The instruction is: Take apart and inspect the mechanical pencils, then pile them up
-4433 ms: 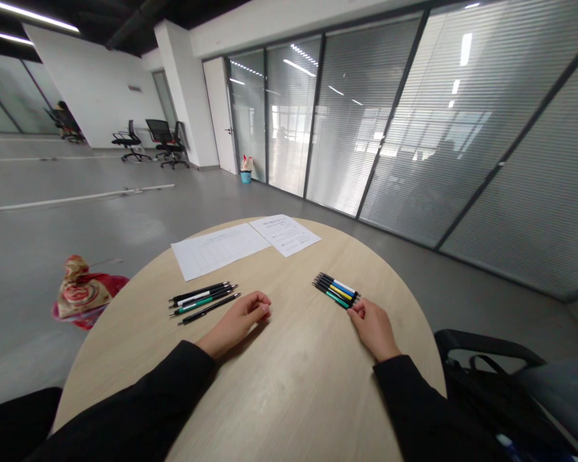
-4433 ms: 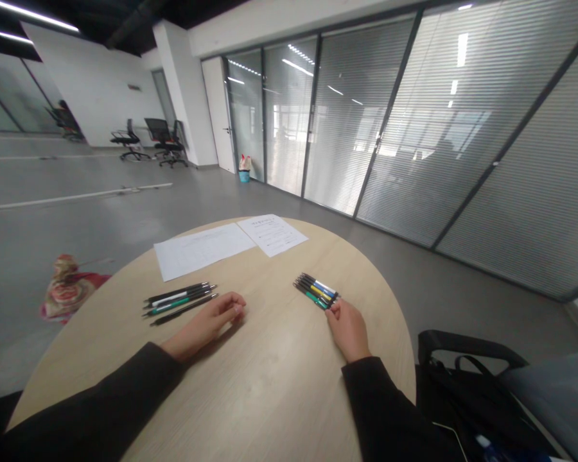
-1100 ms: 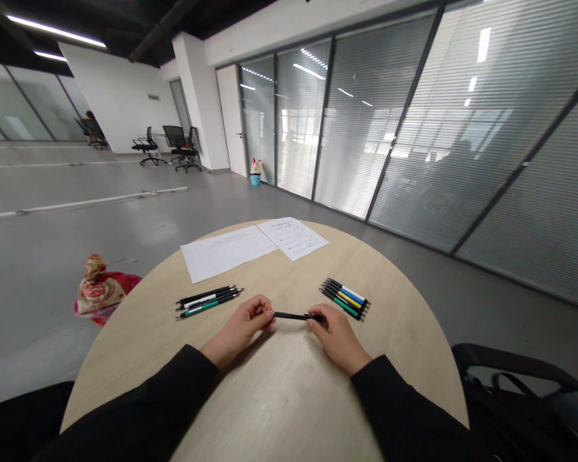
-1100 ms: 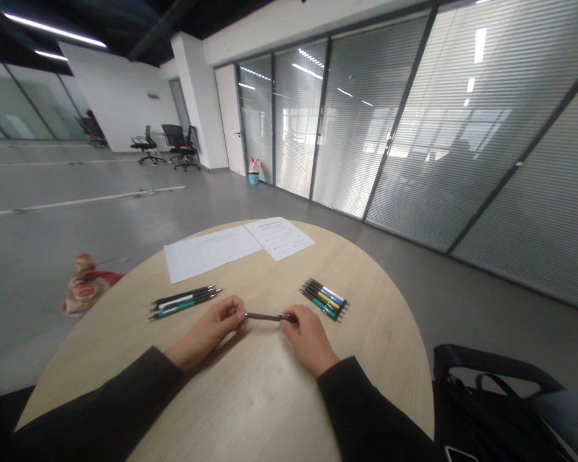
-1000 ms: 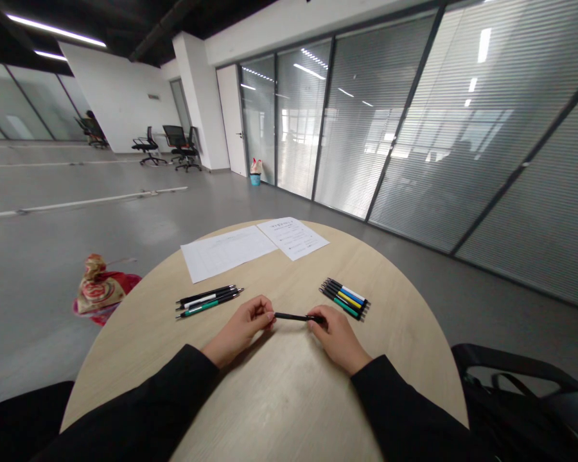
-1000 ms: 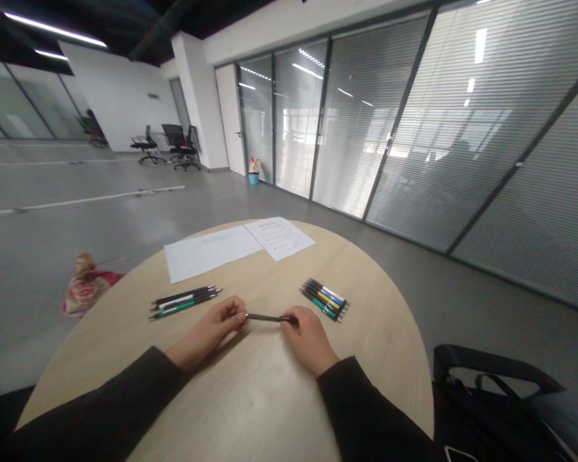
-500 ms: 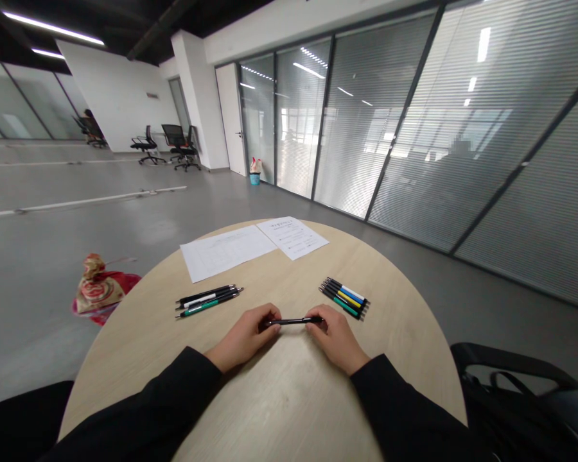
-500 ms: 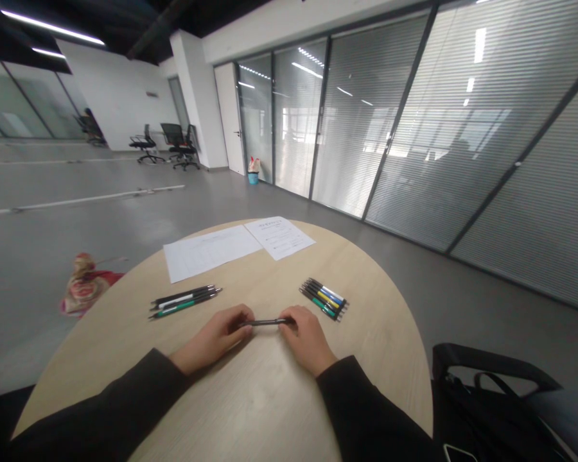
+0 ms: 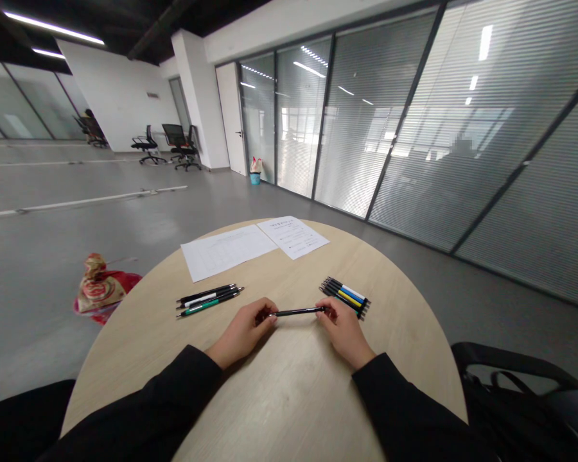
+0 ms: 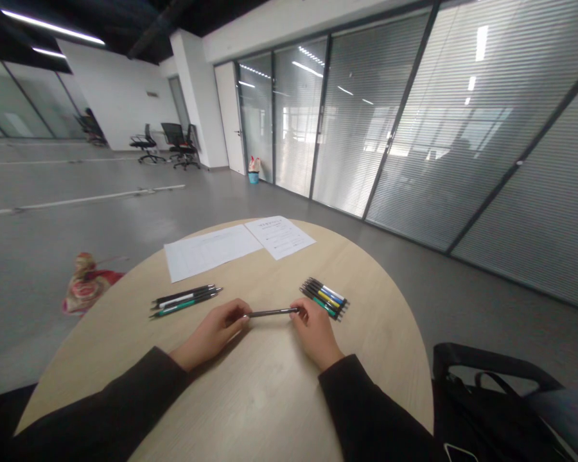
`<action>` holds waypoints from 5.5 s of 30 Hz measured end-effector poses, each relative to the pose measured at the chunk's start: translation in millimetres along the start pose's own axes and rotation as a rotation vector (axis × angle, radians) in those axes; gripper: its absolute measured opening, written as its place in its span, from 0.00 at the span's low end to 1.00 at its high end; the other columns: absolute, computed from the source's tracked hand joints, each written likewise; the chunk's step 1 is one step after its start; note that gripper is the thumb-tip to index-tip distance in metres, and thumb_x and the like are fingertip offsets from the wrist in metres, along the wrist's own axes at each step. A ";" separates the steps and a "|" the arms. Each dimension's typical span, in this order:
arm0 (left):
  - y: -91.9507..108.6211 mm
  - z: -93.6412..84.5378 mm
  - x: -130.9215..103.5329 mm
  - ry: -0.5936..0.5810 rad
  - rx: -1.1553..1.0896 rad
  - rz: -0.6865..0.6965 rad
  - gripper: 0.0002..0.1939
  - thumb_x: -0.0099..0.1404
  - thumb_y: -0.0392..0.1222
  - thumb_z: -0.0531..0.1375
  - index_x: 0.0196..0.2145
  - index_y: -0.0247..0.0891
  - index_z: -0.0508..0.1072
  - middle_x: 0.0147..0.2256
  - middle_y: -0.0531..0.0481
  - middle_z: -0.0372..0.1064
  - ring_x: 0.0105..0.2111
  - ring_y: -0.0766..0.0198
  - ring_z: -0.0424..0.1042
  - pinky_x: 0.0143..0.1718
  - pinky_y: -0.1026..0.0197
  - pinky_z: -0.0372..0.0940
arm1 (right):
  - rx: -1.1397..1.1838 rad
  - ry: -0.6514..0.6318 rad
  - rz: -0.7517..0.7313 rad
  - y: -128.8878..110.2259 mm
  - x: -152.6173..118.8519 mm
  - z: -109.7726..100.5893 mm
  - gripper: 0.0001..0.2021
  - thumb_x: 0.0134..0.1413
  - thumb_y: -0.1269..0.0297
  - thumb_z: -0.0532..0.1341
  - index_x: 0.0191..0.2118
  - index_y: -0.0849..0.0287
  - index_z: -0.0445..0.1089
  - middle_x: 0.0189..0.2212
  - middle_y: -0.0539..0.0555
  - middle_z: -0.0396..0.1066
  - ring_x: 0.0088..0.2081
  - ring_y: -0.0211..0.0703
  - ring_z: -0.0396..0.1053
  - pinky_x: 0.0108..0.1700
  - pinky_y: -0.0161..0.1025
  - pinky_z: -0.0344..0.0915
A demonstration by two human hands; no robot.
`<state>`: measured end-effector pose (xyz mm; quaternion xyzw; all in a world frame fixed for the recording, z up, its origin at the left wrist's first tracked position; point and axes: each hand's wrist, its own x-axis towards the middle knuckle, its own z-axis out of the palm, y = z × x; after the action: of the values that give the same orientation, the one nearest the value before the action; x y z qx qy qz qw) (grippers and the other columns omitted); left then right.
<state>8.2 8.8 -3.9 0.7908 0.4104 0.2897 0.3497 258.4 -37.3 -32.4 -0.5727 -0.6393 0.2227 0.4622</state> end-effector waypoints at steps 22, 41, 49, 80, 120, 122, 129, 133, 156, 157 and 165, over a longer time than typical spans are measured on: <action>1.4 -5.3 2.9 0.112 0.002 -0.032 0.09 0.66 0.45 0.57 0.35 0.37 0.71 0.31 0.50 0.71 0.31 0.60 0.68 0.34 0.59 0.61 | 0.001 0.130 0.033 11.4 3.1 -2.9 0.09 0.58 0.64 0.58 0.38 0.60 0.75 0.31 0.54 0.75 0.32 0.45 0.69 0.36 0.39 0.63; -4.0 -3.4 4.8 0.119 -0.025 -0.039 0.10 0.65 0.47 0.57 0.34 0.38 0.70 0.29 0.51 0.69 0.30 0.60 0.67 0.33 0.60 0.60 | 0.057 0.155 0.100 20.2 4.0 2.5 0.09 0.58 0.61 0.59 0.38 0.59 0.74 0.30 0.55 0.76 0.31 0.46 0.71 0.35 0.40 0.65; -5.5 -3.8 4.2 0.116 -0.018 -0.040 0.10 0.65 0.48 0.57 0.34 0.38 0.70 0.29 0.51 0.69 0.30 0.60 0.67 0.33 0.59 0.61 | 0.128 0.124 0.123 22.9 3.0 4.1 0.09 0.59 0.59 0.59 0.38 0.58 0.73 0.27 0.53 0.75 0.26 0.45 0.72 0.33 0.40 0.66; -4.9 -4.4 4.4 0.125 -0.079 -0.005 0.10 0.65 0.47 0.58 0.31 0.38 0.71 0.28 0.52 0.68 0.28 0.63 0.66 0.31 0.62 0.61 | 0.211 0.083 0.120 13.6 2.2 0.1 0.13 0.62 0.55 0.57 0.39 0.60 0.71 0.28 0.51 0.70 0.25 0.40 0.69 0.29 0.36 0.66; -3.4 -3.3 5.0 0.129 -0.097 -0.020 0.11 0.65 0.48 0.59 0.31 0.38 0.71 0.27 0.52 0.69 0.28 0.63 0.67 0.31 0.62 0.61 | 0.114 0.041 0.095 13.0 0.9 -1.2 0.14 0.66 0.54 0.53 0.32 0.56 0.65 0.19 0.46 0.64 0.23 0.40 0.63 0.30 0.36 0.58; -2.7 -3.3 5.1 0.130 -0.098 -0.016 0.11 0.64 0.48 0.59 0.31 0.38 0.71 0.27 0.53 0.69 0.28 0.63 0.66 0.31 0.62 0.61 | 0.113 0.048 0.082 14.3 1.1 -0.8 0.15 0.66 0.53 0.53 0.31 0.56 0.65 0.19 0.46 0.64 0.23 0.40 0.63 0.30 0.36 0.58; -4.3 -3.0 5.4 0.131 -0.093 -0.021 0.11 0.64 0.48 0.59 0.30 0.38 0.71 0.26 0.53 0.68 0.27 0.63 0.65 0.30 0.62 0.60 | 0.105 0.045 0.088 15.1 1.1 -1.0 0.14 0.66 0.54 0.53 0.31 0.56 0.65 0.20 0.46 0.65 0.23 0.39 0.63 0.30 0.35 0.58; -5.1 -2.9 5.3 0.126 -0.097 -0.024 0.11 0.64 0.48 0.59 0.31 0.37 0.71 0.27 0.52 0.69 0.28 0.63 0.66 0.31 0.61 0.60 | 0.099 0.043 0.089 14.1 1.4 -1.3 0.14 0.66 0.56 0.53 0.31 0.56 0.65 0.20 0.46 0.64 0.23 0.39 0.63 0.30 0.35 0.57; -7.3 -2.5 4.9 0.108 -0.109 -0.025 0.11 0.65 0.48 0.59 0.32 0.37 0.70 0.28 0.52 0.68 0.29 0.62 0.67 0.33 0.61 0.61 | 0.042 0.008 0.054 8.1 2.1 -4.9 0.15 0.67 0.57 0.51 0.29 0.56 0.64 0.19 0.46 0.64 0.24 0.40 0.63 0.31 0.36 0.55; -7.3 -2.6 4.9 0.108 -0.107 -0.025 0.11 0.65 0.48 0.59 0.32 0.37 0.70 0.28 0.52 0.68 0.29 0.62 0.67 0.33 0.61 0.61 | 0.042 0.008 0.053 8.1 2.0 -4.8 0.15 0.67 0.57 0.51 0.29 0.56 0.64 0.19 0.46 0.64 0.24 0.40 0.63 0.31 0.36 0.55; -8.8 -2.8 5.2 0.105 -0.095 -0.018 0.11 0.65 0.47 0.59 0.32 0.37 0.71 0.28 0.52 0.68 0.29 0.62 0.66 0.33 0.61 0.60 | 0.021 0.013 0.050 8.9 2.3 -4.6 0.16 0.67 0.57 0.51 0.28 0.56 0.63 0.19 0.47 0.64 0.25 0.40 0.63 0.31 0.37 0.55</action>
<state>4.7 17.8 -8.3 0.7532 0.4211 0.3469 0.3675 267.2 -34.1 -36.8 -0.5849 -0.6194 0.2372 0.4668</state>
